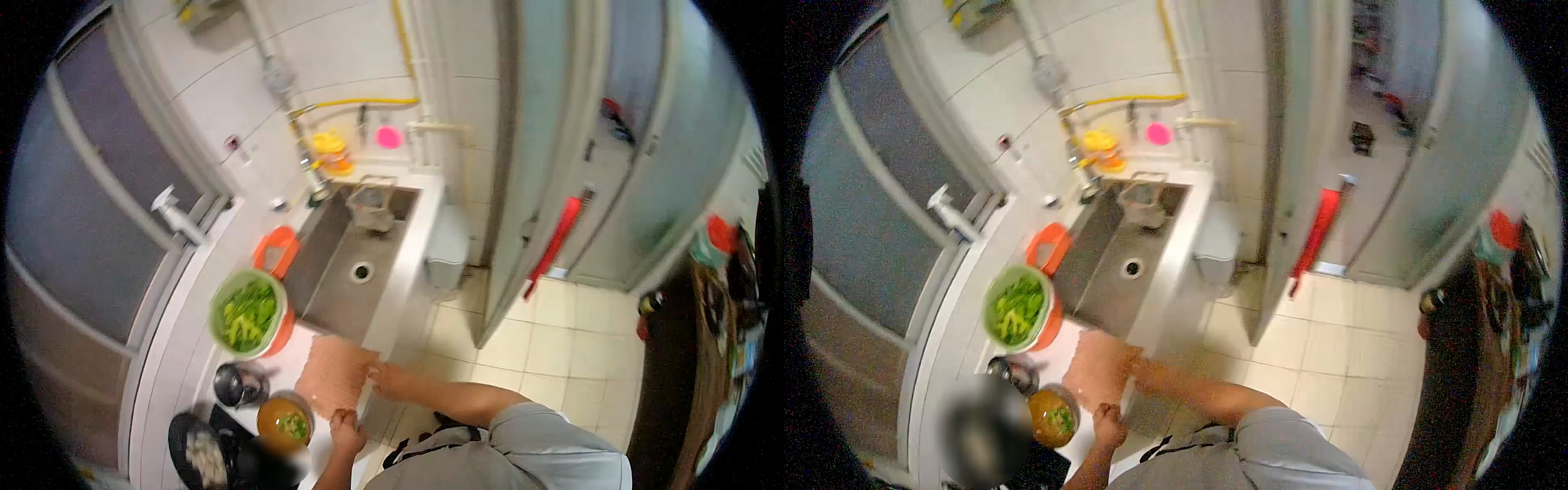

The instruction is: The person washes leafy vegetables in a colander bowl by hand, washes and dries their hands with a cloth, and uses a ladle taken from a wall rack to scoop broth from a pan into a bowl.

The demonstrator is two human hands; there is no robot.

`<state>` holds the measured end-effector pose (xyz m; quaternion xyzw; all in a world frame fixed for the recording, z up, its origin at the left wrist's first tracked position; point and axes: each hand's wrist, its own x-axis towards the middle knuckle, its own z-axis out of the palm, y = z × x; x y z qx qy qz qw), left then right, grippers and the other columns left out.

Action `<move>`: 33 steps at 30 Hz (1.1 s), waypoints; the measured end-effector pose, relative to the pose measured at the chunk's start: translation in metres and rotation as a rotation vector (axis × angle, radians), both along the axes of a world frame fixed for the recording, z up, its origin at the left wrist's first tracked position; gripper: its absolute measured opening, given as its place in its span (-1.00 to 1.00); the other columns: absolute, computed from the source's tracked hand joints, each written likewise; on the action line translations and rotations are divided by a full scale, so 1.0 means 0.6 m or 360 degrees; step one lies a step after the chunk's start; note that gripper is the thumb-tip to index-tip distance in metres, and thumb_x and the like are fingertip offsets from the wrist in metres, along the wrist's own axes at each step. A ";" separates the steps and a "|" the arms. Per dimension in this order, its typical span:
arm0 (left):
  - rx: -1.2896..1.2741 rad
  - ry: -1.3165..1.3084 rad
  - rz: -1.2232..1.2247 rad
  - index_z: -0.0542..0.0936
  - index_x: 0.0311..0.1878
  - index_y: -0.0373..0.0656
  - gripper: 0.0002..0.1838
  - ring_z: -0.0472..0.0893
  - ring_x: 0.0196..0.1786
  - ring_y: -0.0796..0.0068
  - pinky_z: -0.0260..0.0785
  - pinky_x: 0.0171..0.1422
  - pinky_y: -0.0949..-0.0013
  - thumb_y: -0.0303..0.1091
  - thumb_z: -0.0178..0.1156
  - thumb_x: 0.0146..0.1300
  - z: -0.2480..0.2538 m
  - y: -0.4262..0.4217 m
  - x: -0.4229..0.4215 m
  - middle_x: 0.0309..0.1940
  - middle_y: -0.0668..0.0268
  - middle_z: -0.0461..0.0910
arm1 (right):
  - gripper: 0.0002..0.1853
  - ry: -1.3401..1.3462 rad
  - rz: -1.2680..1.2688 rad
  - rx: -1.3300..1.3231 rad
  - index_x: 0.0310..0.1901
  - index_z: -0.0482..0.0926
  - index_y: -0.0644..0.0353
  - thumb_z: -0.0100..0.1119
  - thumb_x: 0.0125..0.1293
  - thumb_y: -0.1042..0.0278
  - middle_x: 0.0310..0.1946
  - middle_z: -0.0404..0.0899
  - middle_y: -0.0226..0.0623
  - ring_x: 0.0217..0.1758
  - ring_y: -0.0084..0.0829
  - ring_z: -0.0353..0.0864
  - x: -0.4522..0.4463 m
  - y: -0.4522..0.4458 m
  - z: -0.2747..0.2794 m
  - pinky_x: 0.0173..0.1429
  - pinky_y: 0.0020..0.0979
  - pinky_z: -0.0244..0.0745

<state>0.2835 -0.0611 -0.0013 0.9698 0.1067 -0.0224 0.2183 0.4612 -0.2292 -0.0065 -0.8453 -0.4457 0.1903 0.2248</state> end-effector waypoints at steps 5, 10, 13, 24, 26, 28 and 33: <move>-0.0274 0.0259 -0.0102 0.51 -0.01 -0.31 -0.62 0.40 0.09 0.04 0.27 0.19 0.15 -0.37 0.15 0.08 0.053 -0.069 0.019 -0.02 0.03 0.41 | -0.58 0.0448 -0.0491 -0.0164 0.04 0.51 0.30 -0.02 0.25 0.19 0.00 0.50 0.08 0.11 0.01 0.44 -0.099 -0.208 -0.033 0.21 -0.14 0.33; -0.0397 0.0653 -0.0649 0.52 0.00 -0.29 -0.66 0.50 0.04 0.18 0.35 0.12 0.26 -0.32 0.10 0.20 -0.013 -0.150 0.037 -0.01 0.04 0.48 | -0.59 0.0499 -0.1632 -0.0067 -0.04 0.56 0.29 0.01 0.17 0.20 -0.12 0.59 0.04 -0.03 -0.04 0.56 -0.288 -0.449 -0.078 0.13 -0.19 0.43; -0.0577 0.0629 -0.0936 0.55 -0.04 -0.31 -0.67 0.58 -0.09 0.24 0.42 0.01 0.29 -0.31 0.11 0.19 -0.007 -0.228 0.048 -0.12 0.09 0.57 | -0.58 0.0575 -0.2180 -0.0060 -0.06 0.58 0.27 0.03 0.15 0.16 -0.13 0.60 0.02 -0.03 -0.06 0.58 -0.417 -0.554 -0.079 0.12 -0.21 0.45; -0.0360 0.1576 -0.0672 0.52 -0.03 -0.38 -0.67 0.57 -0.43 0.40 0.41 -0.41 0.39 -0.44 0.16 0.14 -0.196 -0.467 0.092 -0.33 0.14 0.60 | -0.67 0.0724 -0.3521 0.0181 -0.21 0.63 0.28 0.07 0.14 0.20 -0.31 0.65 -0.09 -0.25 -0.22 0.66 -0.830 -0.703 -0.213 -0.08 -0.29 0.55; -0.0298 0.1567 -0.0552 0.50 -0.04 -0.41 -0.68 0.56 -0.48 0.40 0.39 -0.48 0.41 -0.48 0.16 0.14 -0.182 -0.518 0.079 -0.35 0.15 0.58 | -0.71 0.0675 -0.3724 0.0591 -0.28 0.63 0.30 0.07 0.15 0.24 -0.41 0.65 -0.13 -0.38 -0.32 0.67 -0.870 -0.741 -0.250 -0.18 -0.33 0.57; -0.0542 0.1636 -0.0662 0.49 -0.05 -0.40 -0.71 0.55 -0.50 0.39 0.38 -0.50 0.42 -0.49 0.15 0.15 -0.202 -0.566 0.082 -0.38 0.18 0.57 | -0.74 0.0740 -0.3790 0.0976 -0.36 0.63 0.31 0.07 0.17 0.26 -0.48 0.63 -0.17 -0.45 -0.39 0.65 -0.896 -0.789 -0.258 -0.26 -0.38 0.56; -0.0533 0.1644 -0.1043 0.49 -0.08 -0.36 -0.74 0.55 -0.47 0.41 0.40 -0.46 0.41 -0.48 0.16 0.16 -0.195 -0.754 0.052 -0.40 0.22 0.55 | -0.78 0.0590 -0.3613 0.0279 -0.42 0.63 0.29 0.07 0.16 0.31 -0.49 0.63 -0.24 -0.49 -0.41 0.63 -0.946 -0.907 -0.267 -0.32 -0.37 0.54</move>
